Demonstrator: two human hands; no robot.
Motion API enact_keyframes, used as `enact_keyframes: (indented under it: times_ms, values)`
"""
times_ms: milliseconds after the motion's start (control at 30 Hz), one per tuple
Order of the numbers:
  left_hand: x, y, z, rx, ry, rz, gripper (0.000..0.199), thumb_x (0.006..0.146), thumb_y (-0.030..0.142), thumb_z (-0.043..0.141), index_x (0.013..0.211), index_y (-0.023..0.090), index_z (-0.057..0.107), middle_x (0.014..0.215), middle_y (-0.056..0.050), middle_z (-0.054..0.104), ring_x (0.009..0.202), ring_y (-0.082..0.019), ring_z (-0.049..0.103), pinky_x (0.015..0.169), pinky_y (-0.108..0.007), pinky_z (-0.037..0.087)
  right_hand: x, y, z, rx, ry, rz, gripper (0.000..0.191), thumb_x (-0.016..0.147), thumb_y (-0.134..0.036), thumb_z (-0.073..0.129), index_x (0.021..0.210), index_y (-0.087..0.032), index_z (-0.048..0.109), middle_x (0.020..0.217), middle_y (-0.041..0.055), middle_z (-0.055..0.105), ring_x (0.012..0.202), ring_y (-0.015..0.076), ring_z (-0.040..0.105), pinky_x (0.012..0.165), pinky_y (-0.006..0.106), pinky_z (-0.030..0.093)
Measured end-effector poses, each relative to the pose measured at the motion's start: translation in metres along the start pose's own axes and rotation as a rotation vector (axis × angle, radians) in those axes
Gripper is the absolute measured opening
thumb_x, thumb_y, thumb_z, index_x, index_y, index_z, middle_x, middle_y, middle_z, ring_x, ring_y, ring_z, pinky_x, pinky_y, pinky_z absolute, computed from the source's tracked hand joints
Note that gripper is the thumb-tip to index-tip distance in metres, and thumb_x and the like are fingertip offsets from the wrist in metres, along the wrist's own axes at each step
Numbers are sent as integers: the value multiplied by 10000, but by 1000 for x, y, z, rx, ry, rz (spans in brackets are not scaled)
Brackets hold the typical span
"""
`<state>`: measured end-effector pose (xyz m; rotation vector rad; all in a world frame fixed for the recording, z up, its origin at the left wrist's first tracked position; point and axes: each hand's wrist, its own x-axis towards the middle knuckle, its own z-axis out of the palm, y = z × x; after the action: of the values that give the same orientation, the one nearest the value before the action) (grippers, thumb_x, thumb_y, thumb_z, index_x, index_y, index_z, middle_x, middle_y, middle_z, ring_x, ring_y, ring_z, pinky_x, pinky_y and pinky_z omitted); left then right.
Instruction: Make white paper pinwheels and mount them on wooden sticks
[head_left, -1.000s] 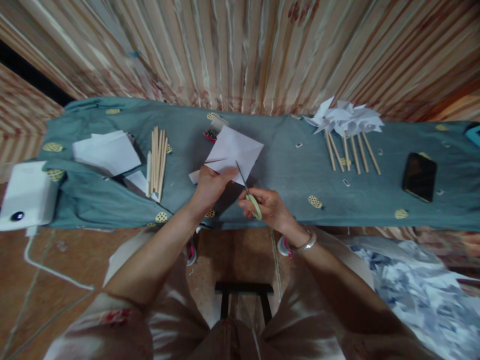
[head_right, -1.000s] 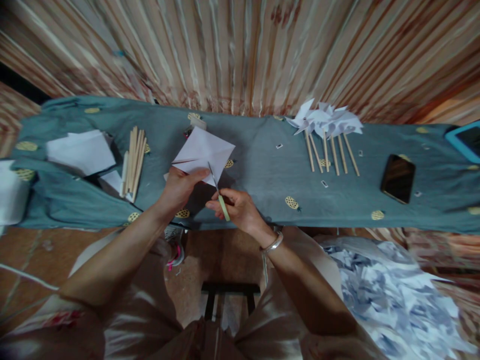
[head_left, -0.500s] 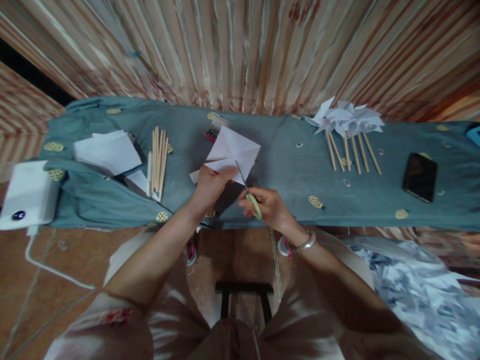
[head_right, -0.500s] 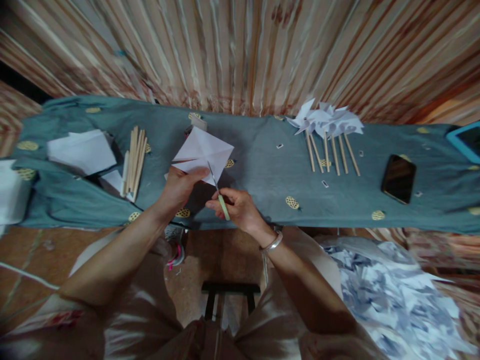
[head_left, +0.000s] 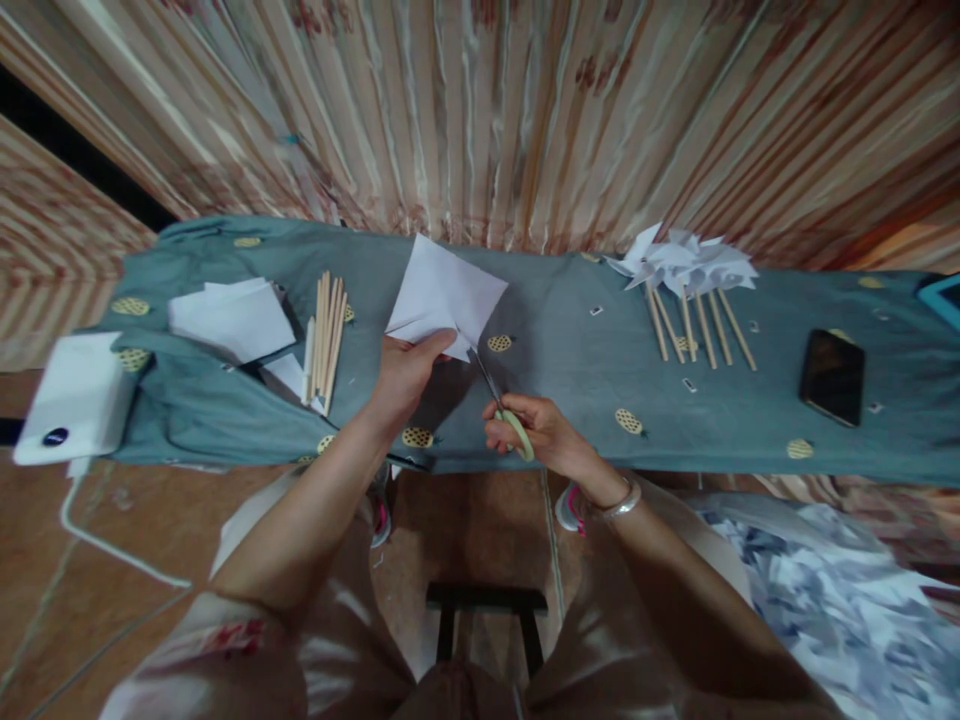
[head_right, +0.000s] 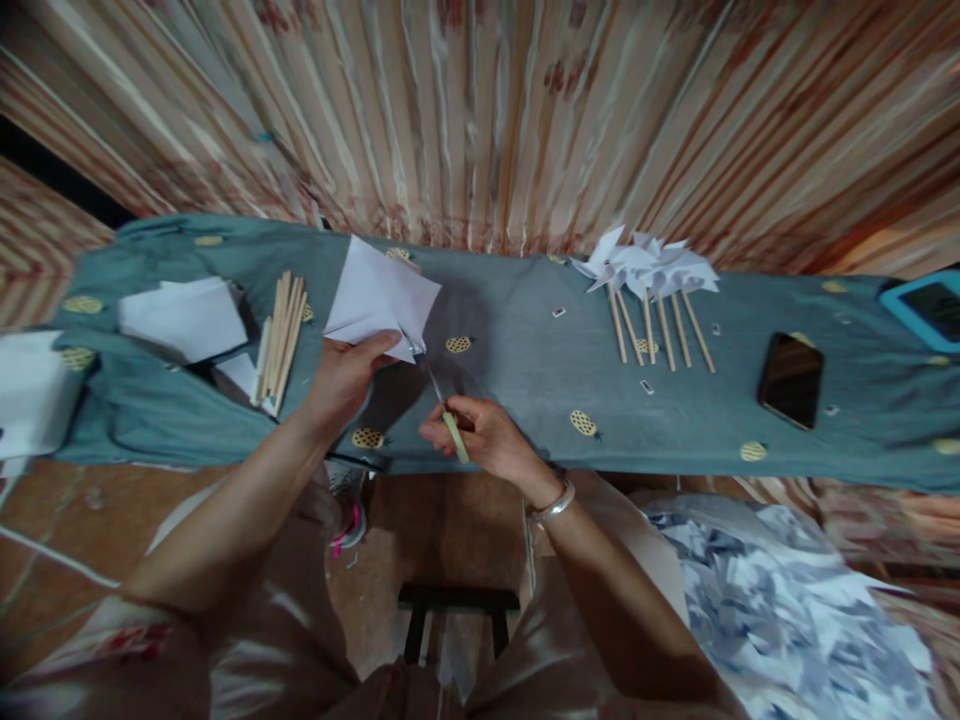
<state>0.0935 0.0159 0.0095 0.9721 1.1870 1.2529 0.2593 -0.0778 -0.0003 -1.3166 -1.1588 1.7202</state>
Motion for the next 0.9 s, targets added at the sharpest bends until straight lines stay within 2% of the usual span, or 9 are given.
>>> enact_keyframes:
  times_ms: [167, 300, 400, 533, 667, 800, 900]
  values:
    - [3, -3, -2, -82, -60, 98, 253, 576, 325, 789, 757, 194, 671, 794, -24, 713, 800, -205, 672, 741, -297, 533, -1, -6, -10, 1, 77, -74, 486, 641, -628, 788, 783, -188, 640, 658, -20, 657, 560, 85, 586, 520, 201, 457]
    - [-2, -3, 0, -47, -72, 75, 377, 595, 369, 788, 905, 170, 705, 891, -58, 743, 936, -268, 683, 764, -327, 549, 2, -13, -20, 21, 224, -130, 530, 619, -668, 781, 820, -198, 642, 679, -6, 684, 572, 104, 613, 516, 216, 465]
    - [-8, -2, 4, -13, -77, 59, 426, 599, 364, 798, 962, 156, 718, 929, -66, 753, 943, -282, 682, 790, -355, 560, 5, -14, -28, 55, 341, -170, 565, 610, -690, 776, 855, -199, 643, 674, 8, 704, 564, 116, 620, 503, 223, 458]
    - [-12, -7, 5, 80, -164, 44, 342, 580, 330, 815, 874, 173, 738, 888, -45, 757, 861, -252, 675, 808, -355, 558, 9, -16, -40, 110, 451, -253, 533, 617, -672, 784, 835, -203, 654, 692, 2, 704, 586, 113, 627, 509, 215, 449]
    - [-16, -15, 3, 227, -334, -14, 239, 581, 293, 798, 760, 151, 728, 763, -43, 728, 711, -213, 642, 677, -311, 535, 12, -22, -49, 150, 538, -328, 495, 577, -607, 837, 809, -211, 654, 651, -36, 645, 596, 106, 609, 527, 215, 455]
    - [-22, -17, 3, 374, -497, -48, 137, 633, 271, 738, 635, 145, 686, 632, -19, 663, 608, -175, 579, 577, -267, 478, 16, -25, -51, 108, 557, -338, 488, 491, -478, 906, 822, -222, 654, 641, -63, 616, 551, 91, 542, 515, 227, 440]
    - [-25, -19, 5, 404, -572, -15, 135, 644, 279, 710, 608, 154, 673, 627, -6, 648, 626, -171, 569, 587, -257, 468, 19, -23, -49, 93, 537, -337, 472, 463, -403, 917, 803, -219, 645, 626, -78, 593, 532, 82, 510, 501, 226, 417]
